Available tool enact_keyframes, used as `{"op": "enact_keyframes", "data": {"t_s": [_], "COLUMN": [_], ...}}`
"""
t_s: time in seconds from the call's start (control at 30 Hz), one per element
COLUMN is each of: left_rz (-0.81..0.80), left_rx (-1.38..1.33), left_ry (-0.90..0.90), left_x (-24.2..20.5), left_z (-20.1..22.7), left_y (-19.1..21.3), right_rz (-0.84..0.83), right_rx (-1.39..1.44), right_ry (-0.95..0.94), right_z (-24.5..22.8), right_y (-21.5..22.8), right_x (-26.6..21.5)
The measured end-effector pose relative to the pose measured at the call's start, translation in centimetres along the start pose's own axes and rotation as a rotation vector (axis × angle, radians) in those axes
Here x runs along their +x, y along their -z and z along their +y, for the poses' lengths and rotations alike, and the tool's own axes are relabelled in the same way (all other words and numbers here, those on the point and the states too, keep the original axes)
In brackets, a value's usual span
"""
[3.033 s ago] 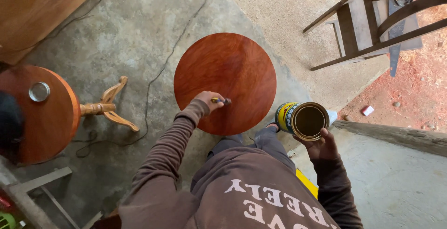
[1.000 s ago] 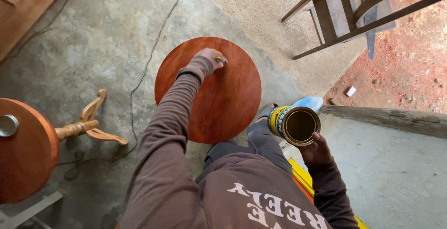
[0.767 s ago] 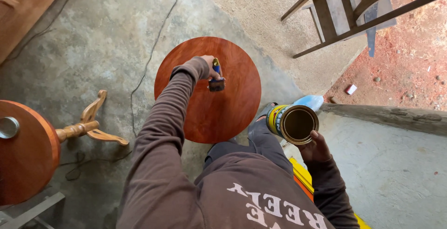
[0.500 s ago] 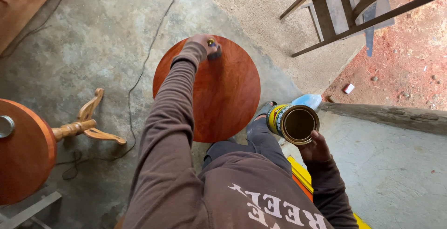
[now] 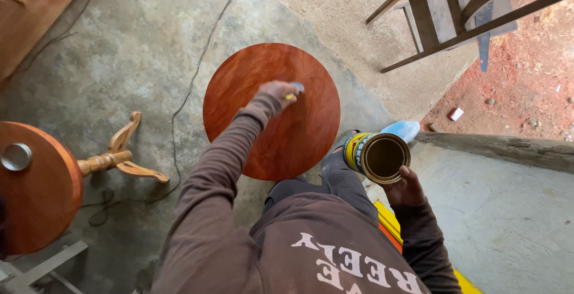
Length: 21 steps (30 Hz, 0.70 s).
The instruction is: Applying varnish or stain to a round wooden table top using a brush.
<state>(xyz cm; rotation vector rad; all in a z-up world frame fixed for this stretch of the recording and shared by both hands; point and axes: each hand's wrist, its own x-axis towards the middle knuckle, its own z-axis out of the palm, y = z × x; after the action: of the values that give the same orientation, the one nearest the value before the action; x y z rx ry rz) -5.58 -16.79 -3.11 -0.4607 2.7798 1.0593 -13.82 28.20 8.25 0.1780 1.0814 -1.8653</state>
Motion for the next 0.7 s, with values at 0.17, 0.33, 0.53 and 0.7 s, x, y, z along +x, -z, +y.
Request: {"op": "enact_keyframes", "data": {"t_s": [0.17, 0.33, 0.53, 0.7], "left_rz": [-0.308, -0.408, -0.059, 0.302], "left_rx": [-0.086, -0.152, -0.129, 0.02], "left_ry": [0.032, 0.135, 0.361, 0.199], "left_x": [-3.2, -2.1, -0.6, -0.1], "left_z": [1.5, -1.5, -2.1, -4.5], "left_y": [0.6, 2.9, 8.2, 5.8], "right_rz": [-0.007, -0.024, -0.013, -0.017], "right_rx": [0.024, 0.014, 0.007, 0.008], "right_ry": [-0.025, -0.041, -0.037, -0.02], "right_z": [0.5, 0.8, 1.2, 1.3], "right_y": [0.1, 0.1, 0.9, 0.2], "right_x": [0.4, 0.1, -0.5, -1.1]}}
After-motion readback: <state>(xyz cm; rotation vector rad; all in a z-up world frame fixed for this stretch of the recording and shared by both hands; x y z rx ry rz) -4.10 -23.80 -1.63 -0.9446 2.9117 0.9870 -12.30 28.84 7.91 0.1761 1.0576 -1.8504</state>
